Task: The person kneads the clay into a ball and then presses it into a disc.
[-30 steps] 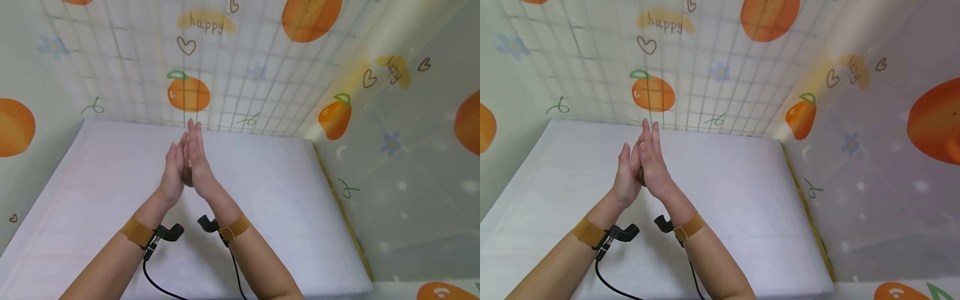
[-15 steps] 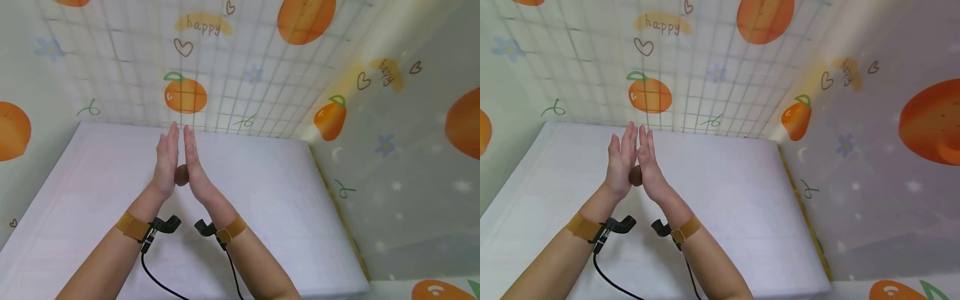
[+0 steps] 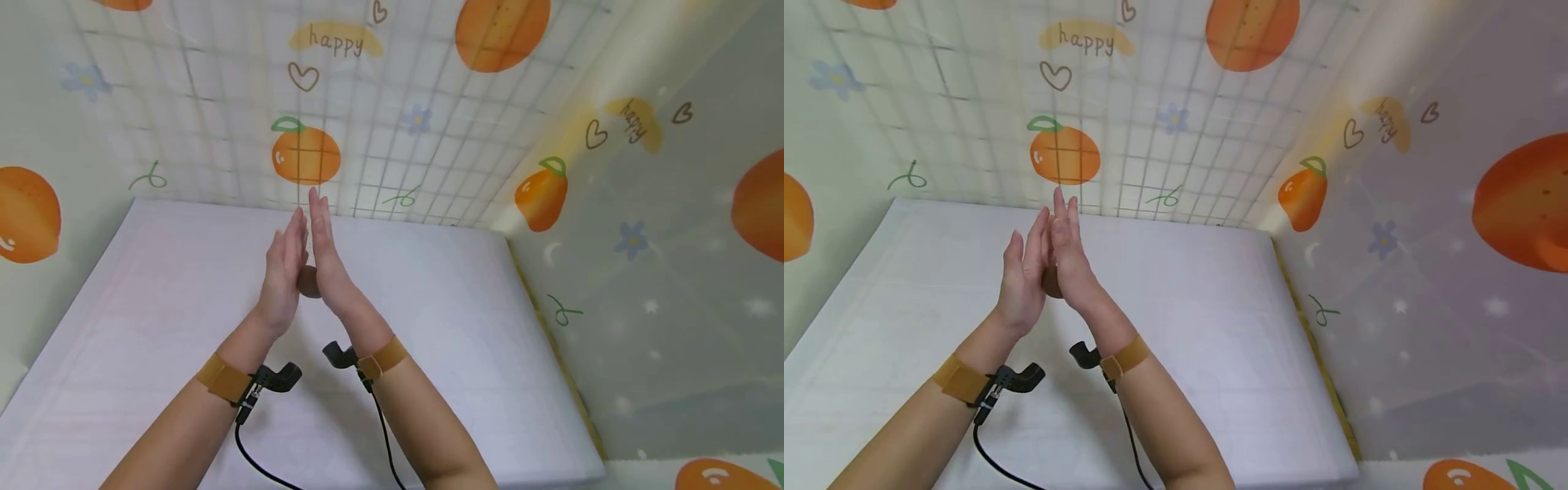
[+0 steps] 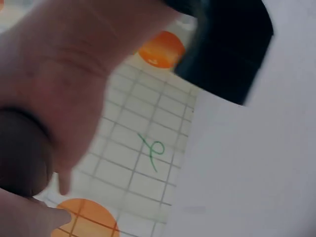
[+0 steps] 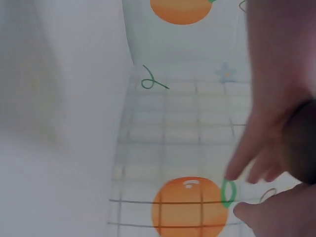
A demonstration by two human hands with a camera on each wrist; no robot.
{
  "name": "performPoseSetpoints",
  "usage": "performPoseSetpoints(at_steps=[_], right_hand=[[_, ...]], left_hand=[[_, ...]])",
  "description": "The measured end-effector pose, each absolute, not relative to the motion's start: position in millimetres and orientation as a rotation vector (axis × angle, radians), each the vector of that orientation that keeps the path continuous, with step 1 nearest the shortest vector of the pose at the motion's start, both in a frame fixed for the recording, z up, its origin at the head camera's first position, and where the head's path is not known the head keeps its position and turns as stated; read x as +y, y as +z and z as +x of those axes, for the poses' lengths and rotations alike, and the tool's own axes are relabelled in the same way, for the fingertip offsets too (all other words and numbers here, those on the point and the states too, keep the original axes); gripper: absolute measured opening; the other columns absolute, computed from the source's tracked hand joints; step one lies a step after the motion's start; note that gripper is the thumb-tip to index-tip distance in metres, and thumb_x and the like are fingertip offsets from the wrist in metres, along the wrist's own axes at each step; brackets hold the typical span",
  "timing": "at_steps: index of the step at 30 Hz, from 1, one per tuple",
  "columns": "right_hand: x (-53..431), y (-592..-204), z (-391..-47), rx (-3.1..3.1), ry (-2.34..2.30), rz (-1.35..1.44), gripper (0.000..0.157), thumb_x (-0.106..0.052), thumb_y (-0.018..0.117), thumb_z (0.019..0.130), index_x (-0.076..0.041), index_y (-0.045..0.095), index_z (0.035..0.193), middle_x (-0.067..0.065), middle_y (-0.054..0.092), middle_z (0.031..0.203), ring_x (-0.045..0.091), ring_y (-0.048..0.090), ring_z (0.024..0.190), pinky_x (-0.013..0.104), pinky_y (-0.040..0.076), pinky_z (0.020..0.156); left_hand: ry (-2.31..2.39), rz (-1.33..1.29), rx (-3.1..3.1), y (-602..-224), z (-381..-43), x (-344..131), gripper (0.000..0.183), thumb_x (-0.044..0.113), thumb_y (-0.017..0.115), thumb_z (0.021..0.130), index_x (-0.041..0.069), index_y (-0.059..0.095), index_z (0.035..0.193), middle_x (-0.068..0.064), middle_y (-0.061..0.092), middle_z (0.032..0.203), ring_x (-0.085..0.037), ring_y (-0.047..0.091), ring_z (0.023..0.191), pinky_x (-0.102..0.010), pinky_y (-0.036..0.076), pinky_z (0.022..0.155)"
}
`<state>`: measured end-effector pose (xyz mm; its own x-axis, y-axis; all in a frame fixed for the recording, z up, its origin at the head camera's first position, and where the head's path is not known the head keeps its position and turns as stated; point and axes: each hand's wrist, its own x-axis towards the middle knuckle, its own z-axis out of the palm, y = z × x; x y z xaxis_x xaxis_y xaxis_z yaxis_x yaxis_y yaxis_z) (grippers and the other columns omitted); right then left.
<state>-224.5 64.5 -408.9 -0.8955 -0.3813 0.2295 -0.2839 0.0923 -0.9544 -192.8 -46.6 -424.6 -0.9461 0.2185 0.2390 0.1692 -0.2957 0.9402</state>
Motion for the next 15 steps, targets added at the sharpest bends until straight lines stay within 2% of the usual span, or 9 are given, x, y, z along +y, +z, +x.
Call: performPoseSetpoints(at_steps=[4, 8, 15], right_hand=[[62, -420, -222, 2.254, -1.906, -0.654, 0.072, -0.083, 0.014, 0.102, -0.056, 0.001, 0.167, -0.022, -0.015, 0.177, 0.011, -0.015, 0.166, 0.073, -0.004, 0.128], [59, -427, -212, 2.245, -1.853, -0.631, 0.066, -0.076, 0.013, 0.105, -0.057, 0.001, 0.167, -0.025, -0.017, 0.176, 0.01, -0.017, 0.166, 0.073, -0.004, 0.128], [58, -412, -207, 2.295, -1.815, -0.767, 0.091, -0.093, 0.014, 0.094, -0.046, -0.001, 0.171, -0.024, -0.019, 0.176, 0.012, -0.015, 0.166, 0.071, -0.002, 0.129]], left_hand=[[2.49, 0.493, 1.88, -421, -193, -51, 0.085, 0.075, 0.01, 0.105, 0.028, -0.003, 0.174, 0.021, 0.001, 0.179, 0.0, -0.003, 0.166, -0.048, -0.009, 0.135], [2.533, 0.422, 1.862, -425, -199, -57, 0.084, 0.074, 0.011, 0.105, 0.03, 0.0, 0.174, 0.019, 0.002, 0.18, -0.002, -0.003, 0.166, -0.046, -0.007, 0.135], [2.52, 0.395, 1.843, -432, -211, -52, 0.077, 0.078, 0.009, 0.103, 0.043, 0.008, 0.172, 0.025, 0.005, 0.179, -0.006, -0.004, 0.166, -0.06, -0.008, 0.132]])
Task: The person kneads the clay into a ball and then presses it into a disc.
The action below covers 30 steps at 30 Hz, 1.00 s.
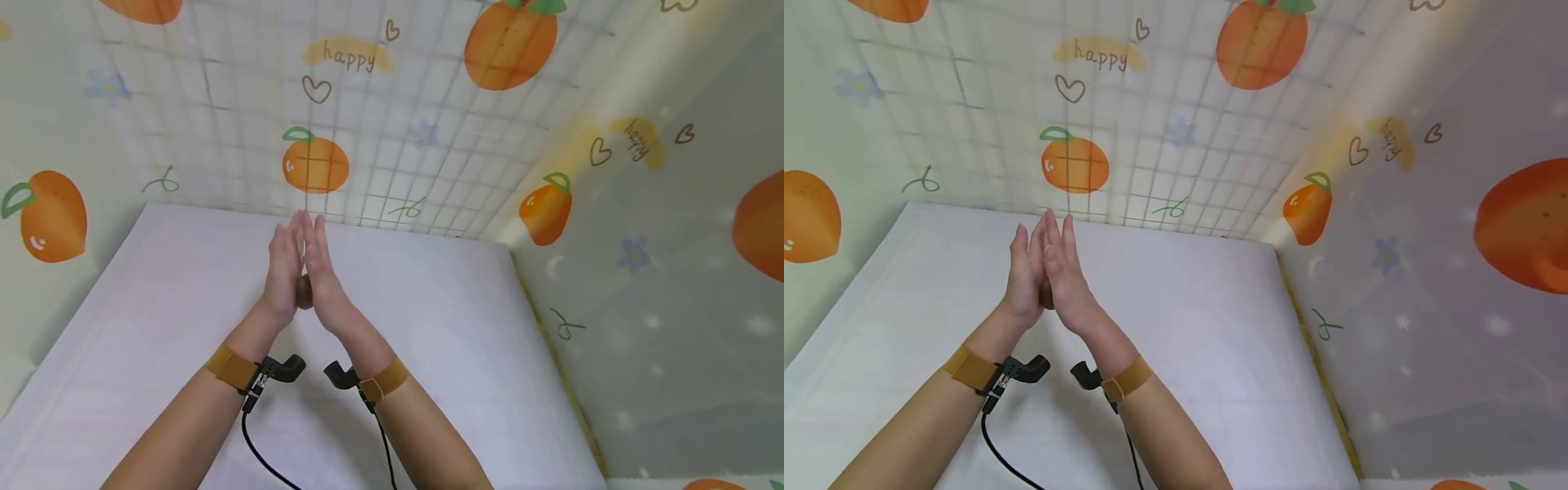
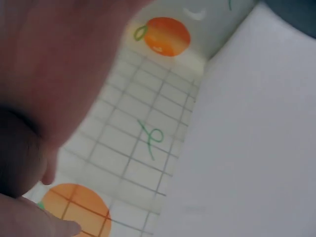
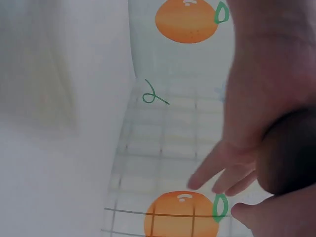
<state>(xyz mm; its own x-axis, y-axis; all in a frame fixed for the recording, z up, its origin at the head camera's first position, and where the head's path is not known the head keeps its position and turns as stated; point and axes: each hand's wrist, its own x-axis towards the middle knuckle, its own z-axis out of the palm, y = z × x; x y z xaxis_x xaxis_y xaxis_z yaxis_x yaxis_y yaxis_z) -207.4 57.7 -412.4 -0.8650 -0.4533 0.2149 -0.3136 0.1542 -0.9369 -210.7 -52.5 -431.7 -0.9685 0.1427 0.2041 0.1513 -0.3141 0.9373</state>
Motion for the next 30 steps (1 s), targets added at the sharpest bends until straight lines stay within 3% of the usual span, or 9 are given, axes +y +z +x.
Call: performPoseSetpoints(at_steps=[3, 6, 13, 17, 23, 27, 30], right_hand=[[59, -406, -214, 2.303, -1.823, -0.763, 0.087, -0.095, 0.014, 0.093, -0.053, 0.0, 0.168, -0.021, -0.021, 0.176, 0.017, -0.015, 0.167, 0.072, -0.002, 0.129], [60, -404, -221, 2.287, -1.846, -0.712, 0.076, -0.092, 0.016, 0.096, -0.063, 0.004, 0.164, -0.021, -0.023, 0.176, 0.022, -0.015, 0.167, 0.075, 0.0, 0.127], [65, -413, -216, 2.224, -1.827, -0.603, 0.062, -0.085, 0.016, 0.101, -0.07, 0.006, 0.16, -0.026, -0.019, 0.175, 0.018, -0.016, 0.167, 0.073, -0.002, 0.128], [62, -413, -203, 2.199, -1.801, -0.689, 0.074, -0.089, 0.015, 0.098, -0.061, 0.0, 0.165, -0.023, -0.021, 0.176, 0.017, -0.018, 0.166, 0.075, -0.003, 0.127], [58, -399, -201, 2.268, -1.793, -0.795, 0.097, -0.101, 0.017, 0.087, -0.053, 0.002, 0.169, -0.02, -0.023, 0.177, 0.02, -0.015, 0.167, 0.074, -0.002, 0.128], [62, -396, -209, 2.253, -1.83, -0.705, 0.078, -0.094, 0.019, 0.094, -0.063, 0.007, 0.164, -0.023, -0.025, 0.175, 0.025, -0.014, 0.168, 0.077, 0.003, 0.126], [65, -400, -215, 2.248, -1.856, -0.626, 0.065, -0.086, 0.021, 0.099, -0.068, 0.01, 0.161, -0.025, -0.024, 0.175, 0.025, -0.015, 0.167, 0.078, 0.002, 0.125]], left_hand=[[-2.518, -0.423, -1.839, -431, -207, -47, 0.069, 0.076, 0.008, 0.104, 0.052, 0.012, 0.17, 0.028, 0.009, 0.177, -0.006, -0.002, 0.167, -0.065, -0.007, 0.131], [-2.522, -0.436, -1.848, -428, -201, -44, 0.068, 0.075, 0.007, 0.105, 0.052, 0.01, 0.169, 0.031, 0.009, 0.176, -0.004, -0.003, 0.166, -0.063, -0.01, 0.131], [-2.496, -0.4, -1.795, -415, -196, -50, 0.085, 0.075, 0.007, 0.105, 0.027, 0.002, 0.175, 0.02, 0.003, 0.18, -0.003, -0.003, 0.167, -0.045, -0.008, 0.135], [-2.485, -0.341, -1.786, -418, -198, -54, 0.084, 0.075, 0.006, 0.104, 0.029, 0.005, 0.174, 0.02, 0.006, 0.18, -0.003, -0.003, 0.167, -0.047, -0.007, 0.135], [-2.587, -0.384, -1.761, -427, -199, -48, 0.079, 0.078, 0.009, 0.104, 0.04, 0.009, 0.173, 0.021, 0.009, 0.179, -0.011, 0.003, 0.167, -0.064, -0.003, 0.131], [-2.586, -0.419, -1.803, -423, -190, -43, 0.075, 0.078, 0.008, 0.103, 0.045, 0.012, 0.171, 0.025, 0.011, 0.178, -0.013, 0.004, 0.167, -0.068, -0.004, 0.129], [-2.522, -0.429, -1.823, -415, -185, -42, 0.078, 0.076, 0.008, 0.104, 0.038, 0.009, 0.173, 0.026, 0.009, 0.178, -0.009, 0.0, 0.168, -0.064, -0.008, 0.131]])
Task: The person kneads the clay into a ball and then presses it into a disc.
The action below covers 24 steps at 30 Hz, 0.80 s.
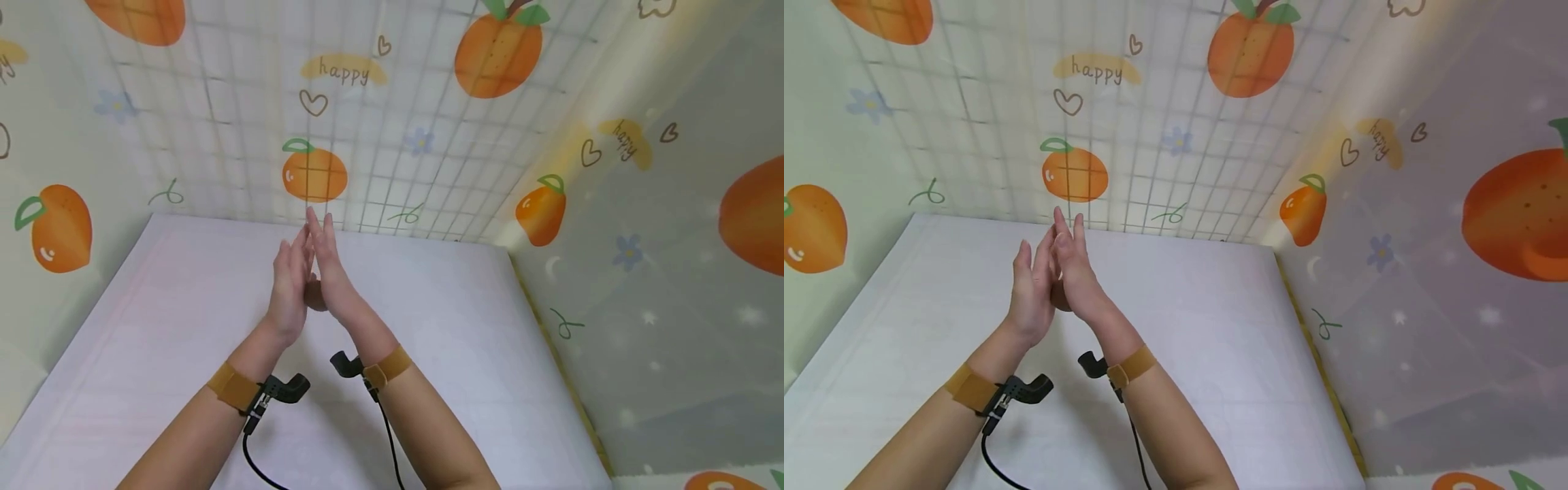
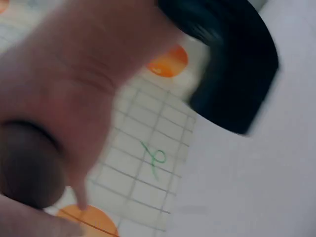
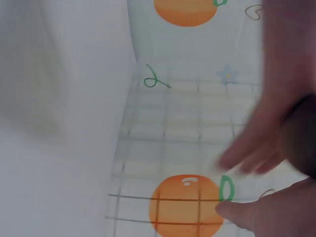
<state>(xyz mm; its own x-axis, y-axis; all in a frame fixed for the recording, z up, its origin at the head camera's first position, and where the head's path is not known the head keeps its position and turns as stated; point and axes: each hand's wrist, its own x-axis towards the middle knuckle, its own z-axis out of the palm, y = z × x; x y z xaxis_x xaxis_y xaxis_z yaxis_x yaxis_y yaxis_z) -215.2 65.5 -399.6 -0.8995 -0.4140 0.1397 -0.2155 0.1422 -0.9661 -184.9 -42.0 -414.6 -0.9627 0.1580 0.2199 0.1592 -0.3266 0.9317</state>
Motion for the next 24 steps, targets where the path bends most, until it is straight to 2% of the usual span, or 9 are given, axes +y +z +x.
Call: performPoseSetpoints(at_steps=[4, 9, 14, 17, 18, 21, 24], right_hand=[[67, -410, -214, 2.241, -1.859, -0.645, 0.066, -0.082, 0.018, 0.102, -0.063, 0.007, 0.165, -0.023, -0.02, 0.176, 0.018, -0.018, 0.167, 0.076, -0.003, 0.126], [64, -412, -200, 2.224, -1.832, -0.769, 0.073, -0.082, 0.013, 0.102, -0.055, 0.0, 0.168, -0.024, -0.018, 0.176, 0.011, -0.018, 0.166, 0.077, -0.003, 0.126], [64, -393, -193, 2.234, -1.82, -0.857, 0.087, -0.094, 0.014, 0.093, -0.053, 0.002, 0.169, -0.021, -0.019, 0.177, 0.017, -0.015, 0.167, 0.078, -0.003, 0.126], [67, -381, -196, 2.244, -1.822, -0.864, 0.09, -0.097, 0.015, 0.091, -0.053, 0.004, 0.169, -0.02, -0.02, 0.177, 0.02, -0.014, 0.167, 0.076, -0.004, 0.126], [67, -379, -198, 2.242, -1.835, -0.862, 0.091, -0.097, 0.017, 0.091, -0.052, 0.003, 0.17, -0.021, -0.017, 0.178, 0.02, -0.012, 0.168, 0.074, -0.003, 0.128], [71, -379, -204, 2.256, -1.863, -0.806, 0.089, -0.096, 0.02, 0.092, -0.053, 0.004, 0.169, -0.024, -0.017, 0.177, 0.019, -0.008, 0.168, 0.073, 0.0, 0.128], [73, -387, -207, 2.261, -1.888, -0.743, 0.087, -0.095, 0.022, 0.092, -0.054, 0.005, 0.168, -0.024, -0.015, 0.177, 0.016, -0.006, 0.168, 0.073, 0.002, 0.128]], left_hand=[[-2.417, -0.439, -1.829, -405, -186, -45, 0.084, 0.075, 0.01, 0.104, 0.03, 0.003, 0.174, 0.021, 0.0, 0.18, -0.006, -0.009, 0.167, -0.059, -0.011, 0.132], [-2.416, -0.39, -1.806, -406, -193, -53, 0.084, 0.077, 0.011, 0.103, 0.031, 0.007, 0.174, 0.016, 0.003, 0.181, -0.007, -0.005, 0.167, -0.058, -0.01, 0.133], [-2.522, -0.378, -1.718, -413, -195, -48, 0.083, 0.076, 0.017, 0.104, 0.029, 0.015, 0.173, 0.014, 0.011, 0.181, -0.009, 0.0, 0.168, -0.059, -0.01, 0.132], [-2.566, -0.429, -1.666, -413, -192, -41, 0.08, 0.075, 0.019, 0.105, 0.033, 0.017, 0.173, 0.015, 0.016, 0.18, -0.014, 0.006, 0.167, -0.063, -0.003, 0.131], [-2.571, -0.452, -1.663, -412, -190, -38, 0.079, 0.075, 0.019, 0.104, 0.035, 0.016, 0.173, 0.016, 0.017, 0.179, -0.015, 0.009, 0.166, -0.064, 0.0, 0.131], [-2.547, -0.51, -1.688, -406, -183, -34, 0.08, 0.076, 0.019, 0.104, 0.038, 0.009, 0.173, 0.021, 0.012, 0.179, -0.013, 0.008, 0.166, -0.064, 0.0, 0.131], [-2.499, -0.532, -1.696, -396, -180, -34, 0.084, 0.078, 0.022, 0.103, 0.036, 0.003, 0.174, 0.02, 0.006, 0.18, -0.009, 0.002, 0.167, -0.059, -0.007, 0.133]])
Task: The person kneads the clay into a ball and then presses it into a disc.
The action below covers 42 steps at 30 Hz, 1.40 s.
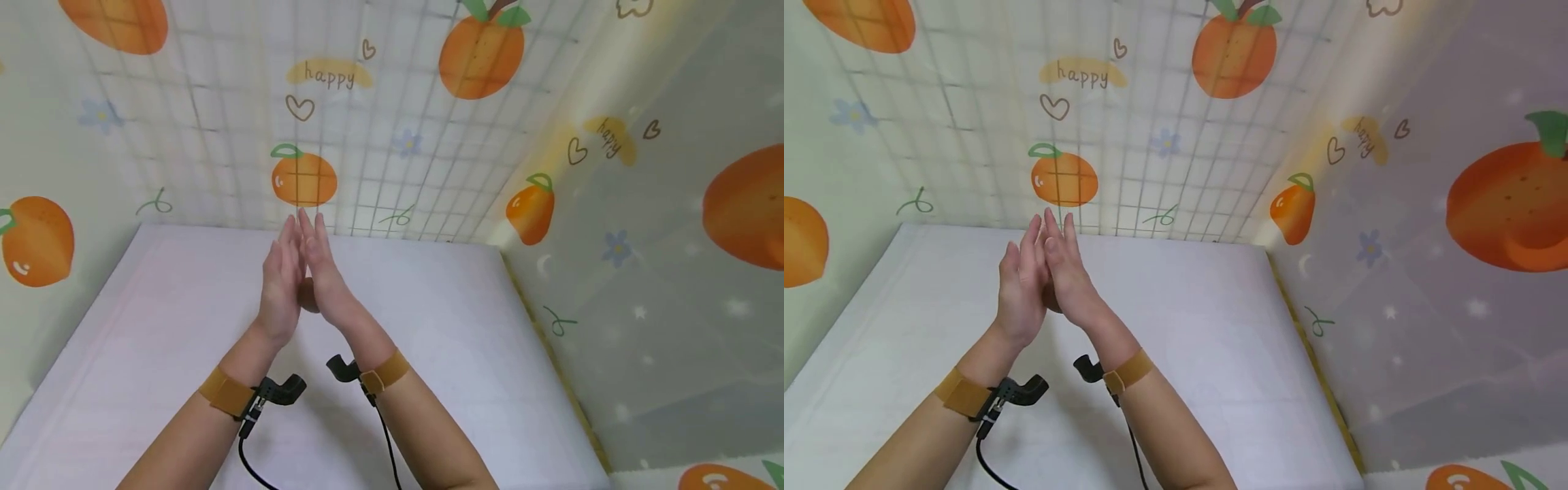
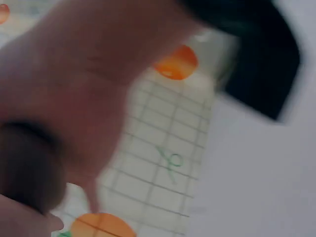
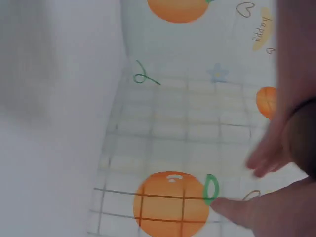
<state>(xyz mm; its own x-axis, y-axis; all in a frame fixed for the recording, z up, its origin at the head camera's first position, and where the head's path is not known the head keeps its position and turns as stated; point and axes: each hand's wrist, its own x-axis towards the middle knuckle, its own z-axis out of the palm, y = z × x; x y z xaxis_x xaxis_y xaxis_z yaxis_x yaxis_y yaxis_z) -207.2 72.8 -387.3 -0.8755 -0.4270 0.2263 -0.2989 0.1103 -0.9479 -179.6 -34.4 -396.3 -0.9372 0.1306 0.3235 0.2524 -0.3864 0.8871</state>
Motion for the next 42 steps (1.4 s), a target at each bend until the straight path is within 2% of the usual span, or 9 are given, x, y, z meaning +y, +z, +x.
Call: performPoseSetpoints(at_steps=[3, 9, 16, 23, 31, 33, 38, 40, 42], right_hand=[[73, -395, -202, 2.269, -1.899, -0.727, 0.081, -0.091, 0.019, 0.096, -0.055, 0.006, 0.168, -0.022, -0.015, 0.178, 0.013, -0.01, 0.167, 0.073, 0.0, 0.128], [71, -382, -182, 2.267, -1.875, -0.863, 0.087, -0.093, 0.018, 0.094, -0.051, 0.002, 0.169, -0.024, -0.019, 0.176, 0.012, -0.014, 0.167, 0.075, -0.003, 0.127], [65, -366, -198, 2.293, -1.84, -0.843, 0.083, -0.097, 0.019, 0.092, -0.06, 0.008, 0.166, -0.027, -0.018, 0.175, 0.02, -0.006, 0.168, 0.077, 0.003, 0.126], [72, -388, -212, 2.245, -1.93, -0.699, 0.083, -0.091, 0.024, 0.096, -0.055, 0.004, 0.168, -0.029, -0.006, 0.177, 0.016, 0.005, 0.168, 0.074, 0.005, 0.128], [67, -383, -187, 2.247, -1.884, -0.812, 0.094, -0.097, 0.021, 0.091, -0.05, 0.006, 0.17, -0.023, -0.017, 0.177, 0.015, -0.012, 0.168, 0.074, 0.0, 0.128], [66, -376, -186, 2.264, -1.864, -0.822, 0.094, -0.097, 0.02, 0.09, -0.05, 0.006, 0.17, -0.022, -0.016, 0.177, 0.017, -0.011, 0.168, 0.074, 0.0, 0.128], [68, -373, -199, 2.313, -1.851, -0.772, 0.099, -0.101, 0.022, 0.087, -0.05, 0.008, 0.17, -0.021, -0.017, 0.177, 0.021, -0.006, 0.168, 0.073, 0.004, 0.129], [69, -377, -208, 2.314, -1.879, -0.723, 0.1, -0.102, 0.023, 0.086, -0.05, 0.009, 0.17, -0.021, -0.017, 0.178, 0.02, -0.006, 0.168, 0.072, 0.004, 0.129], [71, -383, -215, 2.302, -1.913, -0.66, 0.099, -0.103, 0.023, 0.085, -0.052, 0.009, 0.169, -0.02, -0.018, 0.178, 0.02, -0.007, 0.168, 0.071, 0.003, 0.129]], left_hand=[[-2.463, -0.537, -1.694, -388, -181, -38, 0.089, 0.078, 0.024, 0.102, 0.031, 0.0, 0.174, 0.016, 0.003, 0.181, -0.009, -0.002, 0.168, -0.051, -0.009, 0.134], [-2.565, -0.488, -1.661, -392, -188, -40, 0.085, 0.08, 0.022, 0.102, 0.037, 0.006, 0.173, 0.017, 0.005, 0.181, -0.01, 0.0, 0.167, -0.057, -0.008, 0.133], [-2.634, -0.502, -1.542, -402, -178, -34, 0.078, 0.078, 0.022, 0.103, 0.041, 0.016, 0.172, 0.016, 0.02, 0.178, -0.018, 0.016, 0.164, -0.06, 0.009, 0.13], [-2.568, -0.514, -1.582, -392, -177, -35, 0.095, 0.082, 0.03, 0.099, 0.031, 0.002, 0.174, 0.01, 0.004, 0.182, -0.012, 0.0, 0.169, -0.058, -0.009, 0.133], [-2.582, -0.48, -1.656, -395, -194, -42, 0.088, 0.08, 0.019, 0.102, 0.031, 0.003, 0.174, 0.011, 0.001, 0.182, -0.012, -0.002, 0.167, -0.059, -0.007, 0.132], [-2.606, -0.474, -1.659, -399, -196, -40, 0.089, 0.08, 0.017, 0.102, 0.029, 0.003, 0.174, 0.013, 0.003, 0.181, -0.012, 0.0, 0.165, -0.058, -0.004, 0.132], [-2.567, -0.461, -1.733, -404, -195, -33, 0.085, 0.081, 0.016, 0.102, 0.033, 0.015, 0.172, 0.006, 0.027, 0.171, -0.016, 0.02, 0.155, -0.054, 0.015, 0.124], [-2.519, -0.463, -1.786, -403, -194, -31, 0.083, 0.08, 0.016, 0.102, 0.035, 0.013, 0.172, 0.009, 0.026, 0.173, -0.014, 0.019, 0.159, -0.054, 0.012, 0.127], [-2.465, -0.47, -1.844, -401, -191, -30, 0.083, 0.079, 0.015, 0.103, 0.037, 0.003, 0.173, 0.018, 0.011, 0.179, -0.007, 0.006, 0.165, -0.054, 0.0, 0.133]])
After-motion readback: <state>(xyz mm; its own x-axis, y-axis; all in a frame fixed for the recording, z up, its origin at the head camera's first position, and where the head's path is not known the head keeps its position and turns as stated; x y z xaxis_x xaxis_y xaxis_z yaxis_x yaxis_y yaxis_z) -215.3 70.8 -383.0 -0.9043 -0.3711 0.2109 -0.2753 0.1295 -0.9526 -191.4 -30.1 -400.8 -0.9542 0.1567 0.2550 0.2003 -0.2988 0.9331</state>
